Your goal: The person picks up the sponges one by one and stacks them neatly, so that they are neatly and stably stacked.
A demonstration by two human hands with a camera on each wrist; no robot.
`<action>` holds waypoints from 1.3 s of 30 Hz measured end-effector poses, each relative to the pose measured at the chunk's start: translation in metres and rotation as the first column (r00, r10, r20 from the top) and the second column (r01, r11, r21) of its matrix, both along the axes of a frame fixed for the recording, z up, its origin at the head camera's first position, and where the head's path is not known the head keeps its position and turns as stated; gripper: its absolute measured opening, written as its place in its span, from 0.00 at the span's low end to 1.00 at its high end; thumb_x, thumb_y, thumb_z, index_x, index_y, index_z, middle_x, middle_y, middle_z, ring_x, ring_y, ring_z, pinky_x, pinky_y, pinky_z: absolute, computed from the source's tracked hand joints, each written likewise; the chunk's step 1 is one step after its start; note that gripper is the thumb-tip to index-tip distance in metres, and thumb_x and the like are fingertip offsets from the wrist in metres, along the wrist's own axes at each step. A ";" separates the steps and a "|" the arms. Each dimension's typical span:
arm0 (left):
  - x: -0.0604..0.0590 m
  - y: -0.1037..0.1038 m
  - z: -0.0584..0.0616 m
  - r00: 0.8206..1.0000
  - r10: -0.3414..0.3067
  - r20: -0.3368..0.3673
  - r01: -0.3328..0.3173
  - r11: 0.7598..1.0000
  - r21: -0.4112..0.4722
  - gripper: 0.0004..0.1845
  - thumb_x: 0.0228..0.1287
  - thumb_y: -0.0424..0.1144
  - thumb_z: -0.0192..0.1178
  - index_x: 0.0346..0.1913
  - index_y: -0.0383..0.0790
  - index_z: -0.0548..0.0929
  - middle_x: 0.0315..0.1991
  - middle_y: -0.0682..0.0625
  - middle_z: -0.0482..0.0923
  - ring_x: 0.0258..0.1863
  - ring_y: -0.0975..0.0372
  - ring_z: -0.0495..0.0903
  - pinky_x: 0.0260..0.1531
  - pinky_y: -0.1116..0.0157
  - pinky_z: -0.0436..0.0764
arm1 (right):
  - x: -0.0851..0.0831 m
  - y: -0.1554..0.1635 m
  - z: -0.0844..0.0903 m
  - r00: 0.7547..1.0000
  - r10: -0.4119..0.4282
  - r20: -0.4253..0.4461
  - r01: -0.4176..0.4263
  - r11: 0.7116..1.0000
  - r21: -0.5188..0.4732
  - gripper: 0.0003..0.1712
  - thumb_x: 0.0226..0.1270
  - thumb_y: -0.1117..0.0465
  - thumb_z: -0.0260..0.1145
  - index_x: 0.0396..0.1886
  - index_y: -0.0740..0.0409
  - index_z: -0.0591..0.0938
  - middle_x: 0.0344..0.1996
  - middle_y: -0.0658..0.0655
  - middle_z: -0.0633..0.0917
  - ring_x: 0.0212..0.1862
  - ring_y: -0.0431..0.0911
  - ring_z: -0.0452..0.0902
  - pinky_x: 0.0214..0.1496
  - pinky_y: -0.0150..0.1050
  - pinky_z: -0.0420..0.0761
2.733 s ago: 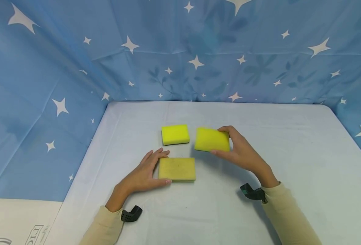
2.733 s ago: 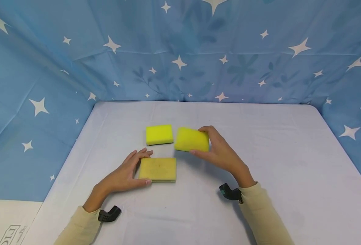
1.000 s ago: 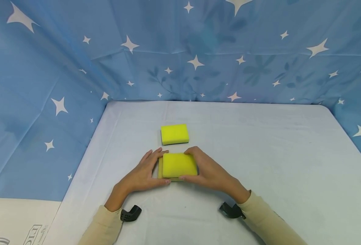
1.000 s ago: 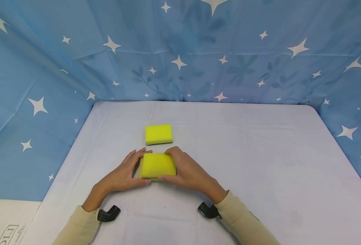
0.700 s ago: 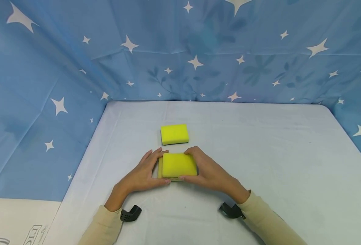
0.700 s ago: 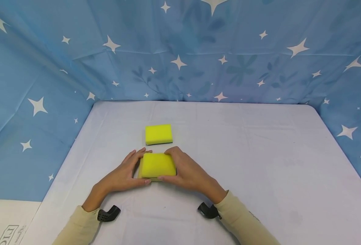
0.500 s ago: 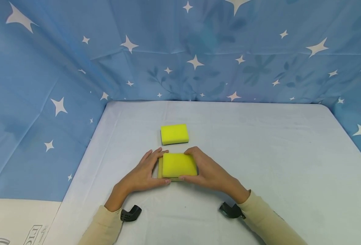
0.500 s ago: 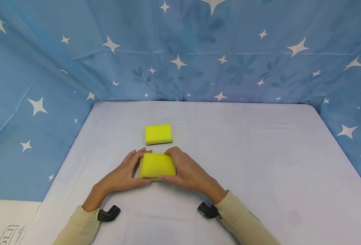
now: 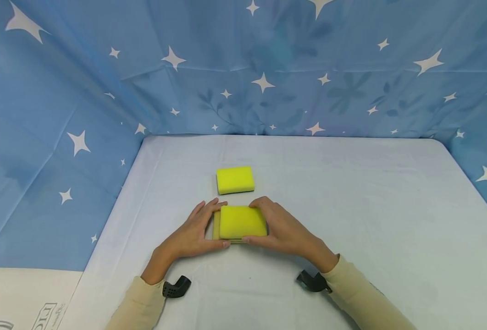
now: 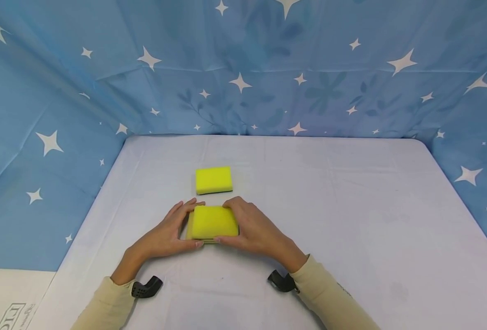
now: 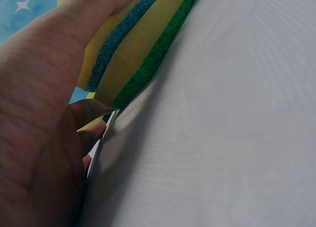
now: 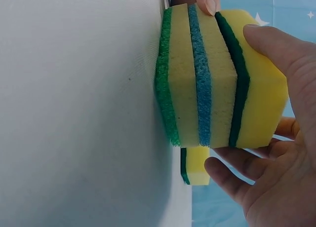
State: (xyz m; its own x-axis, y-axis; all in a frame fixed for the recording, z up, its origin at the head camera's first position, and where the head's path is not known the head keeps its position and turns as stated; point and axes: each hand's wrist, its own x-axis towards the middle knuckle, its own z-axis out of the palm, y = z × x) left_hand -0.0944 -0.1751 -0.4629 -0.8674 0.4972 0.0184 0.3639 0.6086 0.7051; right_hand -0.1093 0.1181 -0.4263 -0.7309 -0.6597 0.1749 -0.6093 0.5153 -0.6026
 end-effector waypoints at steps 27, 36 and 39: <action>0.001 0.001 0.001 0.999 0.025 0.038 -0.026 0.999 0.025 0.50 0.61 0.64 0.73 0.81 0.48 0.66 0.84 0.45 0.57 0.85 0.48 0.45 0.82 0.42 0.43 | -0.001 0.003 -0.001 1.000 0.003 -0.012 -0.003 1.000 -0.001 0.45 0.64 0.43 0.82 0.70 0.61 0.72 0.61 0.56 0.79 0.55 0.48 0.76 0.62 0.50 0.82; 0.003 0.001 0.003 0.997 0.042 0.068 -0.044 0.999 0.031 0.51 0.59 0.64 0.75 0.81 0.49 0.66 0.85 0.45 0.54 0.85 0.45 0.41 0.81 0.38 0.44 | -0.005 0.010 0.007 0.999 -0.016 0.044 0.018 0.999 -0.046 0.50 0.68 0.42 0.78 0.80 0.60 0.67 0.76 0.61 0.70 0.76 0.59 0.65 0.77 0.66 0.66; 0.003 0.000 0.003 0.996 0.046 0.072 -0.049 0.998 0.035 0.51 0.59 0.64 0.75 0.81 0.50 0.66 0.85 0.45 0.54 0.85 0.45 0.41 0.81 0.38 0.45 | -0.008 0.015 0.012 0.997 -0.030 0.075 0.034 0.998 -0.058 0.49 0.71 0.43 0.75 0.83 0.57 0.64 0.79 0.60 0.67 0.78 0.60 0.61 0.78 0.68 0.63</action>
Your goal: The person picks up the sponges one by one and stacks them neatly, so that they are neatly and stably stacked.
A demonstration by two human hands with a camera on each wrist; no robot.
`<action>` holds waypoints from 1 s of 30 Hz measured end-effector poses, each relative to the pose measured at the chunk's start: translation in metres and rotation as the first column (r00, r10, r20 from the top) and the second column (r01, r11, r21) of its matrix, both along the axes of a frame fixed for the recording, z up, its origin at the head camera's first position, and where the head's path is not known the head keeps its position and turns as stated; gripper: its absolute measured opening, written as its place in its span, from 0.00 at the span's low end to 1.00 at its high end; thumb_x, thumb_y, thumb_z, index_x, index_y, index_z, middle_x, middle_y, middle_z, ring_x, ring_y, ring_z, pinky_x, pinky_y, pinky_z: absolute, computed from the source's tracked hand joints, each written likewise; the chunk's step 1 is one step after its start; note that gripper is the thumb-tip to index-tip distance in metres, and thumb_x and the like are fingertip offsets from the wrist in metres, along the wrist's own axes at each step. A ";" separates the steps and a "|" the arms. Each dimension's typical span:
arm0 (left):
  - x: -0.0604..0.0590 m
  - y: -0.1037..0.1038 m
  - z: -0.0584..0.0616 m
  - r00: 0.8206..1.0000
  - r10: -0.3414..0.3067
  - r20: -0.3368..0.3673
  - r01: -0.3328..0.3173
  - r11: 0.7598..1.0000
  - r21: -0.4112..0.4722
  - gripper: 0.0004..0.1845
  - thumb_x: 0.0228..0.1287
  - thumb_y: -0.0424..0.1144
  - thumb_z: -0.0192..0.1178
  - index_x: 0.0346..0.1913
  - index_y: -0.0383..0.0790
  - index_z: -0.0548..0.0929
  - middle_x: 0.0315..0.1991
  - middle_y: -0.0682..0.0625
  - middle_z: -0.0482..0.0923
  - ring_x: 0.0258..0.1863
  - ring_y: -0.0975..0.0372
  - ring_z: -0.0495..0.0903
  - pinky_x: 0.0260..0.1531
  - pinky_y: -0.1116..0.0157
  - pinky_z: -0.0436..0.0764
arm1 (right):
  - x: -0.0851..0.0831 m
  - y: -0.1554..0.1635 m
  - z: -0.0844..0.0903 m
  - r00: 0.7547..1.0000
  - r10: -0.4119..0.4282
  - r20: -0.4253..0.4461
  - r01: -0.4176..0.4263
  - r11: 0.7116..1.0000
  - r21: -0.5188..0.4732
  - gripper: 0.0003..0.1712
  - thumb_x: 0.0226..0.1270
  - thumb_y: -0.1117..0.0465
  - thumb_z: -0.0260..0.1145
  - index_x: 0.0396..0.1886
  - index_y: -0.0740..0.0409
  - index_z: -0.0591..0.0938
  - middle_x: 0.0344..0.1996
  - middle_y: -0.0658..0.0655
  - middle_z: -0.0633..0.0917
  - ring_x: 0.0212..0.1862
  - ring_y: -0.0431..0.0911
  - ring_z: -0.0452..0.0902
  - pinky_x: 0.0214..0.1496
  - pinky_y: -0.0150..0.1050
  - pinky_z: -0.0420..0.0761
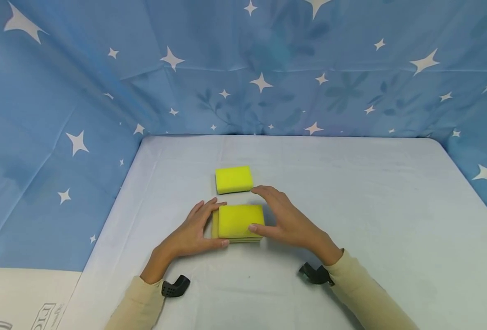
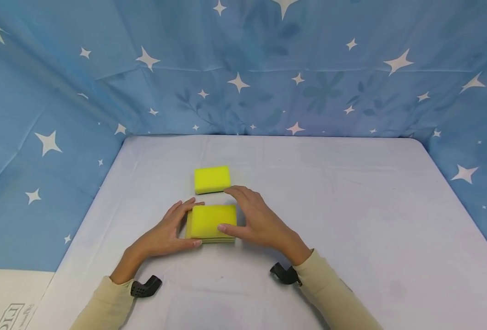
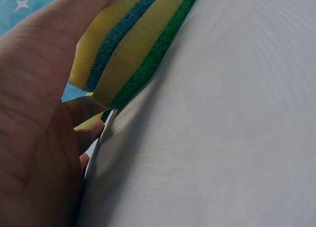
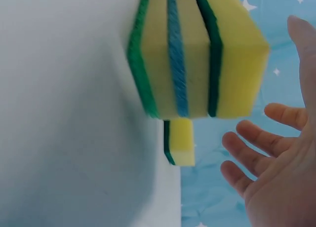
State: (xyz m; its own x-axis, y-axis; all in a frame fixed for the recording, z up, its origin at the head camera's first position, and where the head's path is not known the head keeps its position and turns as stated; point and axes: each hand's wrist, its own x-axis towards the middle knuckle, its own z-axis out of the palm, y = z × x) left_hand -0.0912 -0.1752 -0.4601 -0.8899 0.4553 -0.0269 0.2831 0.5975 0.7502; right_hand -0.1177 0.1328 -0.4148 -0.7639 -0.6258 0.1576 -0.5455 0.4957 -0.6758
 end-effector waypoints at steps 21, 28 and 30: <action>-0.001 -0.002 -0.003 1.000 -0.007 -0.017 0.007 1.000 0.004 0.48 0.60 0.63 0.75 0.80 0.53 0.67 0.84 0.49 0.57 0.85 0.47 0.43 0.81 0.40 0.43 | -0.043 0.008 0.003 0.996 -0.072 0.053 0.076 0.995 -0.072 0.47 0.77 0.43 0.70 0.86 0.51 0.60 0.80 0.56 0.66 0.78 0.56 0.63 0.78 0.64 0.65; -0.003 -0.002 -0.003 0.999 -0.031 -0.035 0.031 1.000 -0.001 0.47 0.61 0.62 0.74 0.79 0.51 0.67 0.82 0.55 0.62 0.85 0.51 0.47 0.82 0.43 0.40 | -0.060 0.001 -0.006 0.993 -0.079 0.086 0.087 0.992 -0.094 0.47 0.77 0.41 0.68 0.86 0.49 0.60 0.80 0.55 0.66 0.79 0.53 0.62 0.79 0.64 0.64; -0.004 -0.002 -0.003 0.998 -0.037 -0.042 0.037 0.999 -0.004 0.46 0.62 0.63 0.74 0.78 0.51 0.67 0.82 0.56 0.63 0.85 0.52 0.47 0.82 0.44 0.40 | -0.063 -0.003 -0.009 0.992 -0.084 0.096 0.093 0.991 -0.091 0.48 0.77 0.39 0.68 0.87 0.48 0.59 0.80 0.55 0.66 0.79 0.53 0.62 0.79 0.64 0.63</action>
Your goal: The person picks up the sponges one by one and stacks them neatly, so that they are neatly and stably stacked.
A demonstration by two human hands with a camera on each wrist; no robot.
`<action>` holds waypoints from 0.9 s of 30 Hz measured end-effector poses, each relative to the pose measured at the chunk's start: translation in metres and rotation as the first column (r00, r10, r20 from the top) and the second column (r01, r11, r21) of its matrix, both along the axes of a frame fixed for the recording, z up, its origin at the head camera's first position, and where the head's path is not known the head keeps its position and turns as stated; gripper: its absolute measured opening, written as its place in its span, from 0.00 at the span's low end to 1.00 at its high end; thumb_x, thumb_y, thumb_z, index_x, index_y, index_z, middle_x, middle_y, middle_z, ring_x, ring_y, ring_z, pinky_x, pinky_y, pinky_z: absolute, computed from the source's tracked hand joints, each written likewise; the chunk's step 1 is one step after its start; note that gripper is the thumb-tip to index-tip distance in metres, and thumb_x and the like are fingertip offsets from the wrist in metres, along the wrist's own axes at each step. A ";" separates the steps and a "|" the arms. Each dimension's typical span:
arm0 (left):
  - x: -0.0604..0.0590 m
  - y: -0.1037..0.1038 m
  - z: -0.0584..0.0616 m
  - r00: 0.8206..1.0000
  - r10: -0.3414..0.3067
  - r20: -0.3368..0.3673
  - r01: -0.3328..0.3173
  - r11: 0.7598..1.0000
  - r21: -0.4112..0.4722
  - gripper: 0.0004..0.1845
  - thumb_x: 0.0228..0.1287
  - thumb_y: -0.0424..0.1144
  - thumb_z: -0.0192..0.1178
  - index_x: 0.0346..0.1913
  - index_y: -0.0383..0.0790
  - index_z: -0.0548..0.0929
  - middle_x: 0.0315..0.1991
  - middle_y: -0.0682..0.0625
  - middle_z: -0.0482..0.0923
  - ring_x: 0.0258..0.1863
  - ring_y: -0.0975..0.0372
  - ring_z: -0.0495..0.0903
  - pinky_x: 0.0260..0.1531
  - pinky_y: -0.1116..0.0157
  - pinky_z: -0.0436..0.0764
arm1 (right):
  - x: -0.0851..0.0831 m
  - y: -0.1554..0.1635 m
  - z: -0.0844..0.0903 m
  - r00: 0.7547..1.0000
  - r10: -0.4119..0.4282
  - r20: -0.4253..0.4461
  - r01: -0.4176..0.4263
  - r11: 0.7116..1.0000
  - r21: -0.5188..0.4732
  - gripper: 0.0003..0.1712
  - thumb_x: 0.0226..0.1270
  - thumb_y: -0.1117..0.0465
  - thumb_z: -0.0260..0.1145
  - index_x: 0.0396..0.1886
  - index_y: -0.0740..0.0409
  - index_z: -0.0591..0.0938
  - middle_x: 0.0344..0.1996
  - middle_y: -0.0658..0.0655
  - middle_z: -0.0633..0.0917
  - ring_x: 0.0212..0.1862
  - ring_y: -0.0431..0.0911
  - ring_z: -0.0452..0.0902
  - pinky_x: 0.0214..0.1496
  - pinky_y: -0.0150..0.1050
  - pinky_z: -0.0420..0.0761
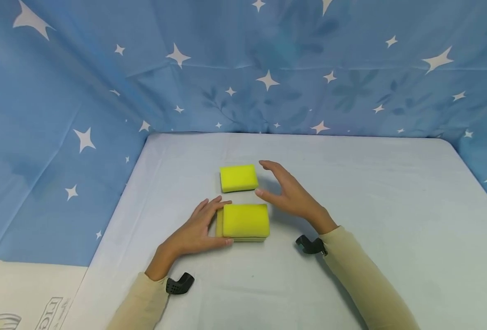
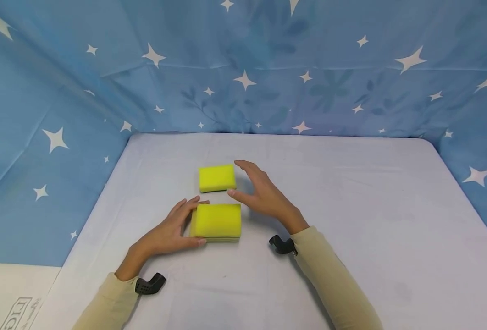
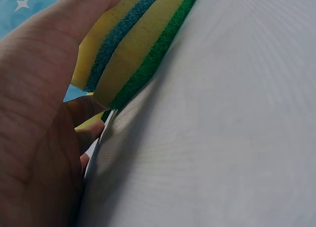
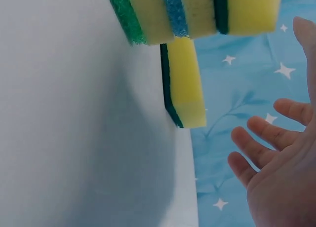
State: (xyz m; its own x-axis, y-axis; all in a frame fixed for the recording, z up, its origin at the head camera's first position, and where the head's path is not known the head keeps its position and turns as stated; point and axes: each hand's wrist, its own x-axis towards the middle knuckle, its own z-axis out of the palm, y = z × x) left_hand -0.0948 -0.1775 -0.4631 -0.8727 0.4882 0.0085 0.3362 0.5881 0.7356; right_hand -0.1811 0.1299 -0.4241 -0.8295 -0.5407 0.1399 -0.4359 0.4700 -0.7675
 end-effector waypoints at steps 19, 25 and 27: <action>0.001 0.001 -0.002 1.000 0.018 0.018 -0.018 1.000 -0.023 0.47 0.62 0.64 0.73 0.79 0.52 0.67 0.82 0.57 0.63 0.85 0.53 0.46 0.82 0.41 0.43 | -0.029 -0.020 -0.014 0.992 -0.010 0.126 0.003 0.998 0.058 0.56 0.69 0.36 0.73 0.88 0.49 0.58 0.83 0.57 0.62 0.82 0.56 0.56 0.80 0.67 0.60; 0.001 0.001 0.000 0.999 0.027 0.028 -0.026 0.999 -0.032 0.47 0.62 0.64 0.73 0.79 0.53 0.67 0.82 0.56 0.62 0.86 0.53 0.45 0.82 0.40 0.43 | -0.035 -0.023 -0.018 0.990 -0.011 0.139 0.003 0.998 0.056 0.57 0.68 0.39 0.75 0.88 0.51 0.58 0.83 0.58 0.62 0.83 0.57 0.56 0.80 0.66 0.59; 0.001 0.001 0.000 0.999 0.027 0.031 -0.026 0.999 -0.031 0.47 0.62 0.64 0.73 0.80 0.52 0.67 0.82 0.56 0.62 0.86 0.53 0.45 0.82 0.41 0.43 | -0.037 -0.024 -0.020 0.989 -0.012 0.147 0.002 0.998 0.068 0.58 0.68 0.39 0.76 0.88 0.52 0.57 0.84 0.58 0.62 0.83 0.57 0.56 0.81 0.65 0.59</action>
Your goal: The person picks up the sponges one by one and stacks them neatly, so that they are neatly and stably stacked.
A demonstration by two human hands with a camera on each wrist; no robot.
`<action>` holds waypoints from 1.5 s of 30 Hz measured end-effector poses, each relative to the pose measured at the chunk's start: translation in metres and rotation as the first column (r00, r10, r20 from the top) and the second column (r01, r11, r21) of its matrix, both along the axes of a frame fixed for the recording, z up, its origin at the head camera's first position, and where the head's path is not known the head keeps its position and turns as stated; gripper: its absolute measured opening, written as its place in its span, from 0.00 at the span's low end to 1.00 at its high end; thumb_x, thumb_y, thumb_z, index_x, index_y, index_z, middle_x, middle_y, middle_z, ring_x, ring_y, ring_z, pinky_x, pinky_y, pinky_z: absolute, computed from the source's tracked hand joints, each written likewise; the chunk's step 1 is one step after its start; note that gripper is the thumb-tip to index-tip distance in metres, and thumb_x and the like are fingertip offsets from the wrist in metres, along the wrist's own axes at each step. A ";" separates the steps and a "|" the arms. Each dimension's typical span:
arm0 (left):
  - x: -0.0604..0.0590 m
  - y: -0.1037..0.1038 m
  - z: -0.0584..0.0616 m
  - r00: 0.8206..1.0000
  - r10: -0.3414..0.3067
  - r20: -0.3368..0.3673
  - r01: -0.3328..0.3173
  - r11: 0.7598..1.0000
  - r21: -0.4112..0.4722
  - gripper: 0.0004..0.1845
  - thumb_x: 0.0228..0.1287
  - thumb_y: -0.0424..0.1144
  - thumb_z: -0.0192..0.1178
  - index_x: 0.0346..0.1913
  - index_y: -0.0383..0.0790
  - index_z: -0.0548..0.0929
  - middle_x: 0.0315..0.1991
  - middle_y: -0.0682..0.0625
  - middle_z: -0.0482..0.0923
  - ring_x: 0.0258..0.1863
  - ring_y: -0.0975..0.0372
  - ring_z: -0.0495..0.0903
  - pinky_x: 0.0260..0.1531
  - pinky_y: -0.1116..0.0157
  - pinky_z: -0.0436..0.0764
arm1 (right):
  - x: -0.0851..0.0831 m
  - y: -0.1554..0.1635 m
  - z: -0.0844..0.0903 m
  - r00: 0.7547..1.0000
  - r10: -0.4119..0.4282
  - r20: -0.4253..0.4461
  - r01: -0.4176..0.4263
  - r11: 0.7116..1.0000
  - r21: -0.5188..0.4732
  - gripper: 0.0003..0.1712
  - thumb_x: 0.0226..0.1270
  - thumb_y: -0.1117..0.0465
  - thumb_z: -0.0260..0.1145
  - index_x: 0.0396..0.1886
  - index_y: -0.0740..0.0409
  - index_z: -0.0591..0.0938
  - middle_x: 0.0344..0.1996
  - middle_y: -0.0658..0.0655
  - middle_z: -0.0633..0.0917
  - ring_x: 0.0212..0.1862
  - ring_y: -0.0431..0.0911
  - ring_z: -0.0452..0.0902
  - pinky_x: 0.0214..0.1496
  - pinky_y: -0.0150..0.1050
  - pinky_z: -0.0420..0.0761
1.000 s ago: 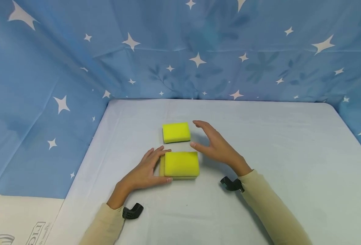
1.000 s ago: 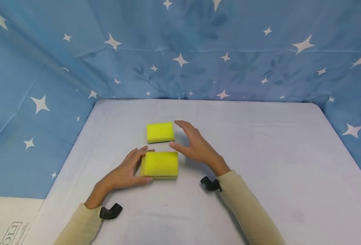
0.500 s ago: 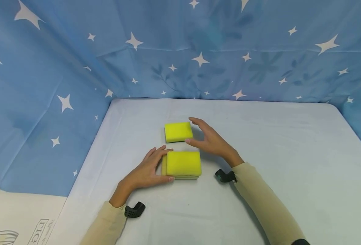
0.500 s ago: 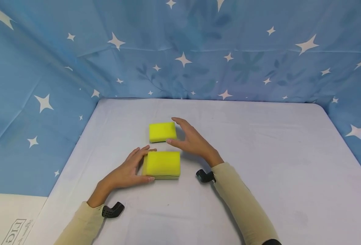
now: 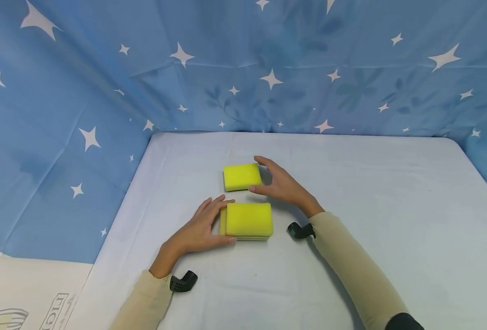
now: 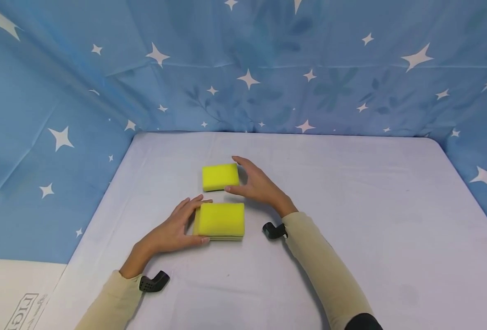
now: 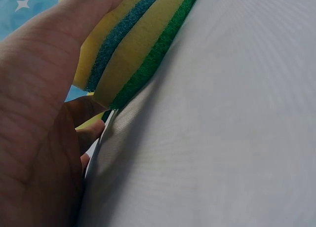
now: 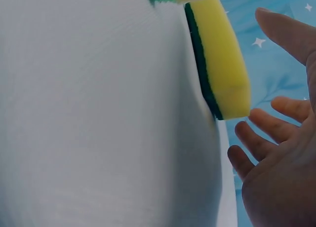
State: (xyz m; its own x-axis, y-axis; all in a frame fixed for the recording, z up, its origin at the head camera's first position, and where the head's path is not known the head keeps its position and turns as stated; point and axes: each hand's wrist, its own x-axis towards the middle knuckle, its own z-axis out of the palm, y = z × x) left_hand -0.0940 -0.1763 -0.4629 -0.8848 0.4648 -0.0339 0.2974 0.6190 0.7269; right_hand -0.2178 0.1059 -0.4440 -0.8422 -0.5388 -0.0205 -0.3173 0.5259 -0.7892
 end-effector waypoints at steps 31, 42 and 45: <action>-0.003 -0.003 -0.001 0.999 -0.023 -0.029 0.023 1.000 0.010 0.46 0.63 0.62 0.73 0.79 0.50 0.68 0.82 0.55 0.62 0.85 0.53 0.47 0.82 0.43 0.41 | -0.014 -0.008 -0.014 0.999 0.024 -0.026 -0.021 0.991 0.131 0.58 0.65 0.43 0.79 0.86 0.57 0.61 0.81 0.63 0.64 0.82 0.60 0.55 0.83 0.63 0.50; -0.003 -0.001 -0.001 0.999 -0.027 -0.026 0.028 1.000 0.015 0.46 0.63 0.62 0.73 0.79 0.50 0.68 0.82 0.55 0.62 0.85 0.53 0.47 0.82 0.44 0.40 | -0.012 -0.002 -0.018 1.000 -0.010 -0.001 0.011 0.999 0.047 0.50 0.63 0.47 0.81 0.78 0.60 0.69 0.75 0.62 0.71 0.77 0.57 0.62 0.81 0.60 0.60; -0.003 -0.001 -0.001 0.999 -0.026 -0.022 0.027 1.000 0.009 0.47 0.63 0.62 0.73 0.79 0.50 0.67 0.82 0.55 0.62 0.85 0.53 0.47 0.82 0.45 0.40 | -0.012 0.000 -0.018 1.000 -0.014 0.013 0.013 0.999 0.032 0.50 0.64 0.47 0.80 0.78 0.60 0.68 0.75 0.62 0.70 0.77 0.57 0.63 0.81 0.59 0.60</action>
